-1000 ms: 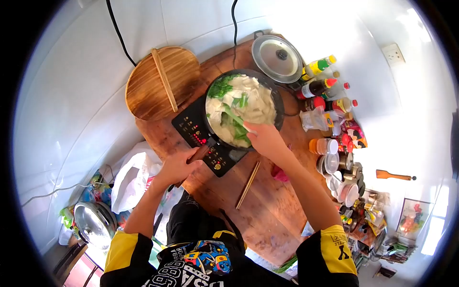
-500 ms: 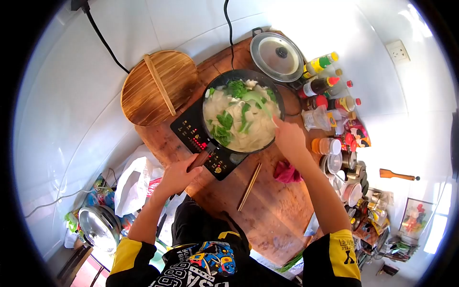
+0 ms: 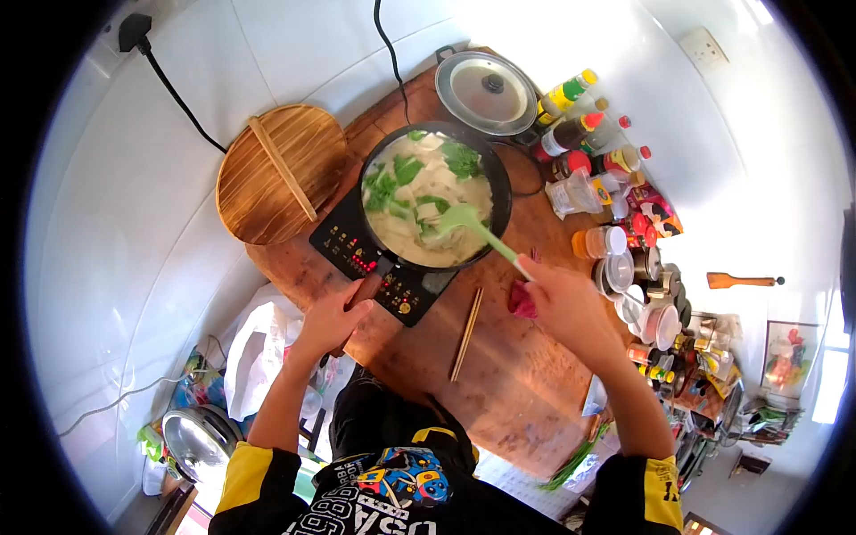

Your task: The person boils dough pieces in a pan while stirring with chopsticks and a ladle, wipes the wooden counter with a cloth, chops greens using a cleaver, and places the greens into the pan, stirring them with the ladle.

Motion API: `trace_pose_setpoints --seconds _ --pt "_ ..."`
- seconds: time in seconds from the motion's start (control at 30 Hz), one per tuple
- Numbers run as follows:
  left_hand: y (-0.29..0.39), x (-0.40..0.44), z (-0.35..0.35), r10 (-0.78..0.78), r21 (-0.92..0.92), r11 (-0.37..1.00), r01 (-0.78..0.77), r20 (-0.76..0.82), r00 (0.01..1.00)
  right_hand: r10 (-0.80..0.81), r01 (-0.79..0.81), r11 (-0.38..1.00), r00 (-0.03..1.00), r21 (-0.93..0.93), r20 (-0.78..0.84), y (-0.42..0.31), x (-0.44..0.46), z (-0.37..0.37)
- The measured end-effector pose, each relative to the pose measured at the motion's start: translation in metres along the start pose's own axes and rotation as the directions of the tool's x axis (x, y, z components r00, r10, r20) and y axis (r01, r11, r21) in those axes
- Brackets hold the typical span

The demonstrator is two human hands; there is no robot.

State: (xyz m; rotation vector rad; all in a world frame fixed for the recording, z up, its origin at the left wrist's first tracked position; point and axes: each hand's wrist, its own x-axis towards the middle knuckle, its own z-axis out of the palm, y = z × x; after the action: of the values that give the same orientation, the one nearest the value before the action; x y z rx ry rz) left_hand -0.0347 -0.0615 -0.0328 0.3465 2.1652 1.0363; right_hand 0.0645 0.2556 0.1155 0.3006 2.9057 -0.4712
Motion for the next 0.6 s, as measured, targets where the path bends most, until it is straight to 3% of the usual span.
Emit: trace_pose_setpoints --seconds 0.1,0.2,0.23,0.3,0.33,0.37,0.4,0.43,0.5,0.53,0.57,0.6 --pt "0.002 -0.002 -0.002 0.029 -0.064 0.998 -0.029 0.005 1.000 0.104 -0.090 0.991 0.985 -0.102 0.136 0.006 0.002 -0.001" --pt "-0.010 0.005 0.001 0.061 -0.075 0.995 -0.061 0.007 0.998 0.125 -0.112 0.991 0.969 -0.073 0.212 0.013 0.020 0.046" --pt "-0.007 0.005 0.000 0.067 -0.069 0.995 -0.066 0.014 0.998 0.133 -0.121 0.990 0.969 -0.069 0.208 0.016 0.024 0.067" --pt "0.002 0.002 -0.004 0.014 -0.149 0.989 -0.007 0.051 0.999 0.105 -0.106 0.979 0.994 0.172 0.012 0.020 0.027 0.100" --pt "0.006 -0.003 -0.003 0.016 -0.143 0.990 -0.007 0.062 0.998 0.117 -0.117 0.977 0.993 0.176 0.012 0.019 0.021 0.106" --pt "0.012 -0.008 -0.003 0.136 0.191 0.975 -0.114 -0.111 0.984 0.130 -0.128 0.976 0.991 0.178 0.002 0.018 0.012 0.113" --pt "0.018 -0.015 0.000 0.302 0.514 0.845 -0.148 -0.229 0.925 0.143 -0.139 0.973 0.990 0.181 -0.007 0.017 0.002 0.119" --pt "0.024 -0.024 0.004 0.300 0.518 0.842 -0.151 -0.216 0.929 0.154 -0.151 0.970 0.988 0.189 -0.001 0.017 -0.009 0.121" --pt "0.038 -0.046 0.025 0.431 0.355 0.889 -0.288 -0.440 0.787 0.086 -0.001 0.981 0.897 0.192 -0.434 0.014 -0.037 0.119" --pt "0.042 -0.057 0.045 0.260 0.052 0.965 -0.259 -0.345 0.902 0.199 -0.089 0.968 0.843 0.235 -0.500 0.014 -0.053 0.122" --pt "0.046 -0.065 0.068 0.114 -0.245 0.956 -0.159 -0.188 0.975 0.209 -0.099 0.967 0.839 0.236 -0.502 0.019 -0.069 0.126" --pt "0.042 -0.060 0.098 -0.058 -0.555 0.830 0.054 0.010 0.998 0.383 -0.236 0.899 0.830 0.368 -0.405 0.026 -0.085 0.131"
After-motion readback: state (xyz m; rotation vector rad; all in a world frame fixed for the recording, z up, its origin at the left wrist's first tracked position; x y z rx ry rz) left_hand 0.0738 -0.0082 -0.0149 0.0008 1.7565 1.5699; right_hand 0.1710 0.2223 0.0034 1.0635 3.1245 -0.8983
